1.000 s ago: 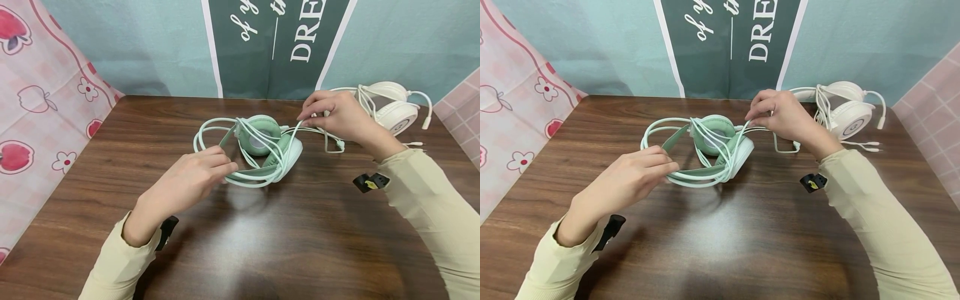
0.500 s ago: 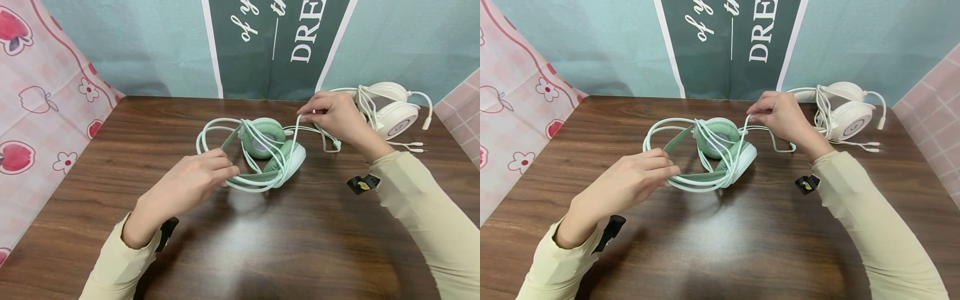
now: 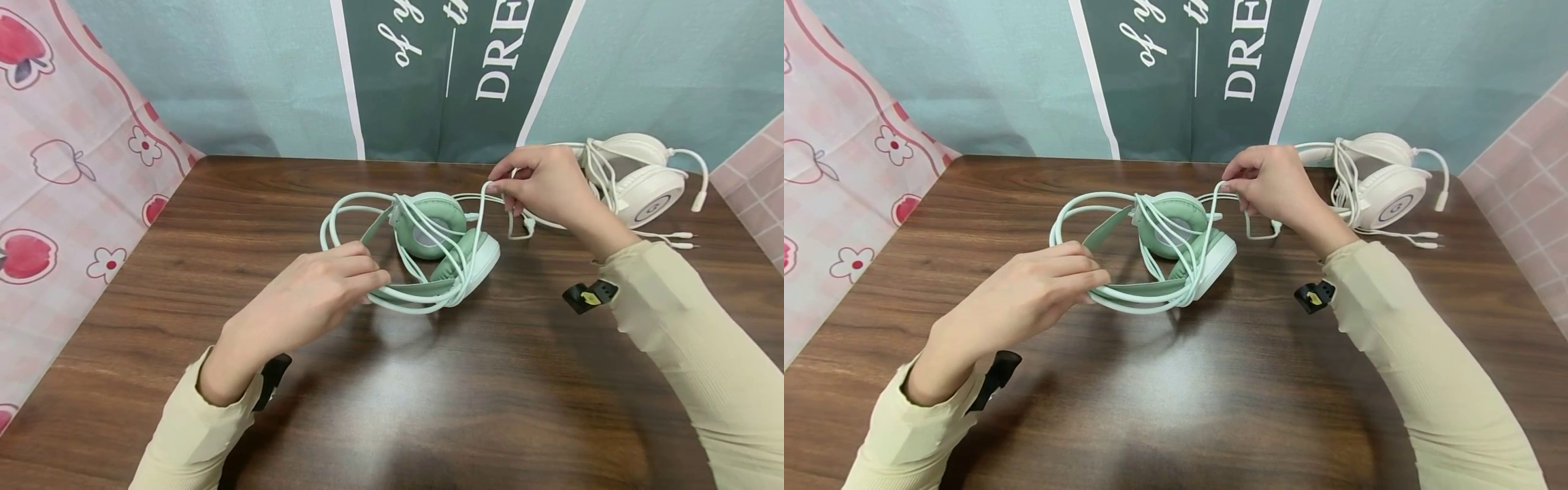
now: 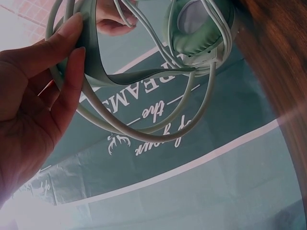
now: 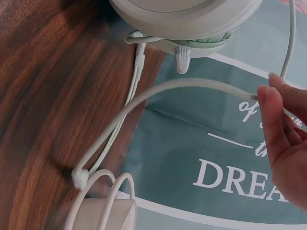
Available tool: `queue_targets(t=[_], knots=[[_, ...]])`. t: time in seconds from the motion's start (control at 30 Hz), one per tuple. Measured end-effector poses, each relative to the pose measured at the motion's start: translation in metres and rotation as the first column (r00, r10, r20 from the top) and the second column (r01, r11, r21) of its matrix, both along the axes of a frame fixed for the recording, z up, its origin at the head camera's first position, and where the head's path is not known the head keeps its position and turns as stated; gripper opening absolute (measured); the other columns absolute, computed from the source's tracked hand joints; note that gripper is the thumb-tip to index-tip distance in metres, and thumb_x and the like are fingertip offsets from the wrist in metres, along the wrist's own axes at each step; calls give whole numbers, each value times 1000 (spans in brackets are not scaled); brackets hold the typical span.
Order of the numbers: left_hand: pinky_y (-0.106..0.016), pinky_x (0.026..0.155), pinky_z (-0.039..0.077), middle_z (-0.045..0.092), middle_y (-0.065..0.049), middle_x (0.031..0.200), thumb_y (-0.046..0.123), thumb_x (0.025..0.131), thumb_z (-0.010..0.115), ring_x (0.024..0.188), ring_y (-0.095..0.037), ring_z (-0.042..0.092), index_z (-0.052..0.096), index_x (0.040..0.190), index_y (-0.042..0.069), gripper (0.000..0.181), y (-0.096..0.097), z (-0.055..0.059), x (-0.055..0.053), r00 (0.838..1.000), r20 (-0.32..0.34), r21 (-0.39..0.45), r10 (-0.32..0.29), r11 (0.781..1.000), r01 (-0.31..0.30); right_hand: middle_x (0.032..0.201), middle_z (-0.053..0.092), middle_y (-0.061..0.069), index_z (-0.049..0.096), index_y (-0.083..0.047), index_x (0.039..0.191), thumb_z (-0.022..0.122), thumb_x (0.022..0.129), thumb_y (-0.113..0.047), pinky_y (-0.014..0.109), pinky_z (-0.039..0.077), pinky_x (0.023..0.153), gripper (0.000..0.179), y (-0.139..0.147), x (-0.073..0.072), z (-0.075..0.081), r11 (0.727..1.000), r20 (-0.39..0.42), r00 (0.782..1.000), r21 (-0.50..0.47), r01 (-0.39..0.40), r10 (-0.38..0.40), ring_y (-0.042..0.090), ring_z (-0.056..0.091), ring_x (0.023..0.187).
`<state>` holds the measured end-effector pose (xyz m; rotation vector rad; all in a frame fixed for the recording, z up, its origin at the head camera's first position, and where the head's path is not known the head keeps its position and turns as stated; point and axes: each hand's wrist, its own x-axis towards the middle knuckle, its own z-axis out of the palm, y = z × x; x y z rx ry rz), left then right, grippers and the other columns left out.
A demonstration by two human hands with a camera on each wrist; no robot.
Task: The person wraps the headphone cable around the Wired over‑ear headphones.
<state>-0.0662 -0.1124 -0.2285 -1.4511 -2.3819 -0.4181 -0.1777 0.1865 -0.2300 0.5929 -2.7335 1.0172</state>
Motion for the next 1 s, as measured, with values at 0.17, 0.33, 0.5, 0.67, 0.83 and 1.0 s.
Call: queue_targets(t=[0.17, 0.33, 0.5, 0.67, 0.83, 1.0], knots=[[-25, 69, 46, 56, 1, 85, -4, 80, 62, 86, -12, 51, 65, 96, 7, 20, -1, 1, 0, 1000, 2, -2, -4, 1000, 4, 58, 63, 7, 69, -2, 84, 68, 81, -11, 18, 46, 47, 10, -1, -2, 1, 1000, 45, 999, -25, -17, 18, 12, 60, 46], [-25, 70, 45, 56, 1, 84, -7, 76, 63, 85, -13, 50, 65, 97, 7, 25, -1, 2, -1, 1000, 4, 4, -24, 1000, 24, 63, 65, 7, 69, -1, 83, 67, 82, -8, 18, 48, 50, 8, -2, -4, 1, 998, 47, 997, -30, -56, 57, 12, 62, 50], [-26, 71, 45, 56, 1, 83, -8, 76, 62, 84, -13, 50, 65, 98, 6, 26, -1, 2, -2, 999, 12, 20, -48, 999, 48, 68, 67, 9, 70, -3, 85, 67, 82, -10, 12, 42, 57, 8, -1, -6, 2, 999, 26, 998, 23, -49, 48, 3, 61, 54], [-25, 72, 45, 57, 2, 83, -9, 75, 61, 85, -13, 50, 64, 98, 6, 27, -1, 1, -4, 997, 25, 38, -69, 997, 68, 70, 68, 6, 71, -6, 86, 69, 81, -14, 15, 38, 62, 9, 0, -8, 2, 997, 9, 998, 57, -57, 56, -5, 58, 57], [-25, 75, 44, 58, 1, 85, -12, 68, 64, 87, -12, 50, 65, 99, 5, 35, -2, -2, -7, 993, 51, 58, -103, 993, 100, 70, 67, 3, 71, -8, 84, 70, 79, -15, 16, 37, 57, 8, -1, -12, 0, 992, -20, 994, 61, -107, 108, 1, 57, 57], [-24, 75, 43, 57, 2, 85, -11, 67, 67, 86, -11, 49, 64, 98, 6, 36, 0, -2, -8, 989, 71, 80, -132, 989, 127, 74, 65, 0, 71, -10, 84, 69, 80, -14, 17, 38, 56, 6, -2, -14, -1, 983, 4, 987, 93, -160, 160, 8, 55, 60]])
